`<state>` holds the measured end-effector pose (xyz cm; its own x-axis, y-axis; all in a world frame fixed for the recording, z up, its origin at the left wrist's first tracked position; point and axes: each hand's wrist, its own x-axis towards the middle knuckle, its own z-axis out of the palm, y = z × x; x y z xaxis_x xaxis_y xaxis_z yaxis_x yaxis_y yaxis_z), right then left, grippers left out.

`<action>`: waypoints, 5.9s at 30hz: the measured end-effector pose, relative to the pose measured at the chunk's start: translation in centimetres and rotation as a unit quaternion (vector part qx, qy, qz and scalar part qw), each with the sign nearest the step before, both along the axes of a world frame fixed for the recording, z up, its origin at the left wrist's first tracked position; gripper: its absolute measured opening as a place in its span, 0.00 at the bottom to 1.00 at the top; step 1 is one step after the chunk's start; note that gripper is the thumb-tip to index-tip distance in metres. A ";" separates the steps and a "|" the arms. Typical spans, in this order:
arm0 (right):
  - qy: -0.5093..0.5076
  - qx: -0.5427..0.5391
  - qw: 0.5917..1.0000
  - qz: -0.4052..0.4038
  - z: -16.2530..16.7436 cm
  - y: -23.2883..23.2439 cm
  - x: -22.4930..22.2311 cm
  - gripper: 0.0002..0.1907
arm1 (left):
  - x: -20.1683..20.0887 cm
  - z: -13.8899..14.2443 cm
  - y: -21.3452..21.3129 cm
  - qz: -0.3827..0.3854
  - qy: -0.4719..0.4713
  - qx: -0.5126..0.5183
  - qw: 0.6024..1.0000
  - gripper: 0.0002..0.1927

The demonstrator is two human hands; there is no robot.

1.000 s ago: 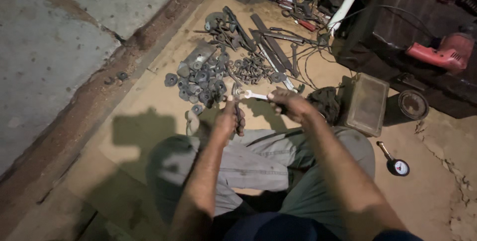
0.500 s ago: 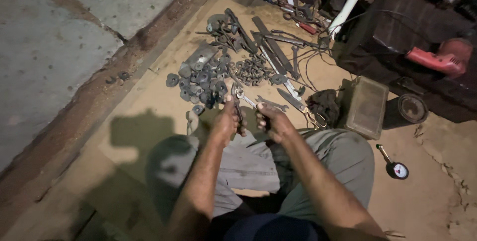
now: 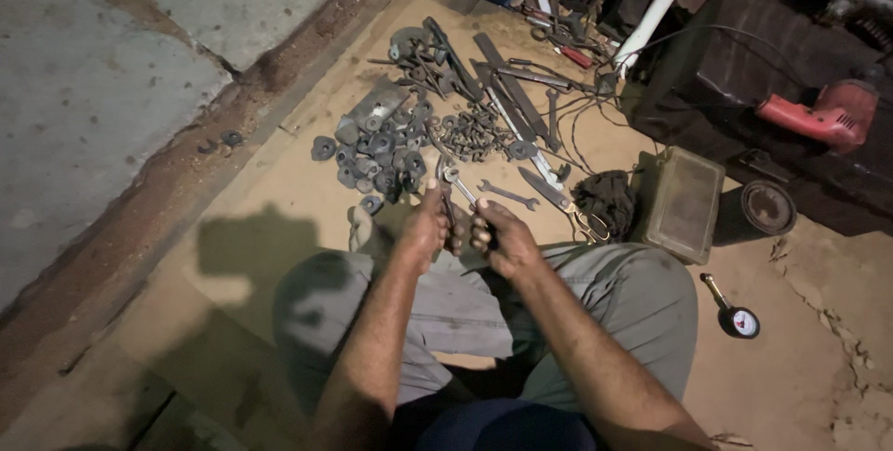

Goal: The person sits on the floor and handles various metal bolts, washers, and plates, using pliers and a wrench to work on a mechanical assembly.

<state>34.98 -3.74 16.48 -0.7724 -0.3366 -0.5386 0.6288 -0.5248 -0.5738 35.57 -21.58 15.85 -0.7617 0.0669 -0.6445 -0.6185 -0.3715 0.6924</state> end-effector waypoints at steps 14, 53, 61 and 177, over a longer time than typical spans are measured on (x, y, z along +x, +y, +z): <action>-0.012 -0.021 0.993 -0.119 0.6 0.0 -3.4 0.09 | 0.2 1.5 0.3 -0.021 0.024 0.059 0.998 0.39; 0.678 0.609 0.308 0.273 11.5 -8.4 -4.6 0.16 | -1.1 -5.1 0.7 -0.059 0.362 -0.529 0.765 0.29; 0.617 0.596 0.482 0.177 9.9 -7.6 3.4 0.14 | -1.2 -3.1 -1.0 -0.062 0.156 -0.452 0.876 0.37; 0.559 0.436 0.568 0.418 -0.8 -1.0 -7.9 0.15 | 0.2 -0.4 1.0 -0.040 0.128 -0.463 0.876 0.39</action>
<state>27.08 -4.76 15.67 -0.5620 -0.8195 -0.1119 -0.5650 0.4792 -0.6717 35.79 -20.60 15.44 -0.9061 -0.3340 -0.2597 -0.3971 0.4598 0.7943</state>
